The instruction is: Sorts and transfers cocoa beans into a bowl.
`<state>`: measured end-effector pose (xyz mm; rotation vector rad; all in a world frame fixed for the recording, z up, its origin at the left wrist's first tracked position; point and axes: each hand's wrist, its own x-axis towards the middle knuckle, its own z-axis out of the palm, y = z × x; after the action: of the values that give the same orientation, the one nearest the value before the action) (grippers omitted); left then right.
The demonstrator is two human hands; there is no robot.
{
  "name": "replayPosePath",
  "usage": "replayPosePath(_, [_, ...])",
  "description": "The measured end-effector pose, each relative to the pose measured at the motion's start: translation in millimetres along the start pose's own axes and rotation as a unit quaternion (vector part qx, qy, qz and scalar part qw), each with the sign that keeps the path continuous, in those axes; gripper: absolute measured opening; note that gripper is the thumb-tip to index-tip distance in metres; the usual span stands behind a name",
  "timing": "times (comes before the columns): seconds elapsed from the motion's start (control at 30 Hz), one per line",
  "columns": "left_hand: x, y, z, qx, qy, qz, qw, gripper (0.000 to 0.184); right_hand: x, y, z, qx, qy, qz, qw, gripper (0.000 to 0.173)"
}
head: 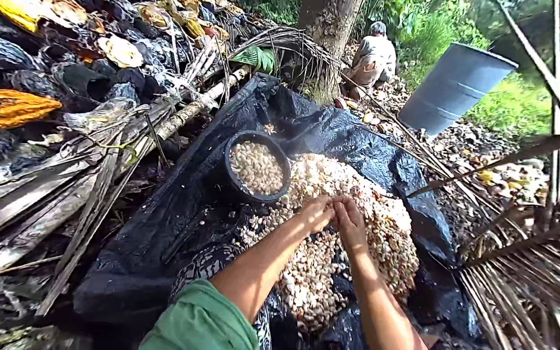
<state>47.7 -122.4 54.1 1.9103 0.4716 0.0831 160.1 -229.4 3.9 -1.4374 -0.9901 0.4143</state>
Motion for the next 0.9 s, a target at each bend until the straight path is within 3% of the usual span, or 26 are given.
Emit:
replayPosePath(0.13, [12,-14,-5,0.085,0.02,0.022,0.996,0.035,3,41,-9,-0.006,-0.054,0.046,0.997,0.029])
replayPosePath(0.2, [12,-13,-15,0.114,0.014,0.015,0.993,0.034,-1,81,-19,-0.104,-0.105,0.127,0.981,0.033])
replayPosePath(0.23, [9,-9,-22,0.127,0.008,0.015,0.992,0.033,-5,107,-26,-0.18,-0.161,0.182,0.953,0.037])
replayPosePath(0.3, [5,-10,-35,0.127,0.032,0.053,0.99,0.031,-26,166,-43,-0.318,-0.277,0.284,0.861,0.055])
replayPosePath(0.37, [1,-16,-50,0.118,0.072,0.084,0.987,0.03,-48,216,-66,-0.366,-0.316,0.342,0.806,0.066])
replayPosePath(0.53, [-12,-51,-86,0.005,0.078,0.097,0.992,0.027,-45,305,-134,-0.373,-0.134,0.403,0.825,0.074])
replayPosePath(0.67, [-9,-78,-99,-0.064,0.075,0.032,0.995,0.023,-4,350,-154,-0.349,0.003,0.44,0.827,0.084])
replayPosePath(0.77, [-5,-102,-104,-0.056,0.064,-0.028,0.996,0.021,11,379,-119,-0.348,0.068,0.427,0.832,0.077])
replayPosePath(0.9, [10,-102,-94,-0.044,0.043,-0.078,0.995,0.018,-32,384,-57,-0.449,0.058,0.318,0.833,0.056])
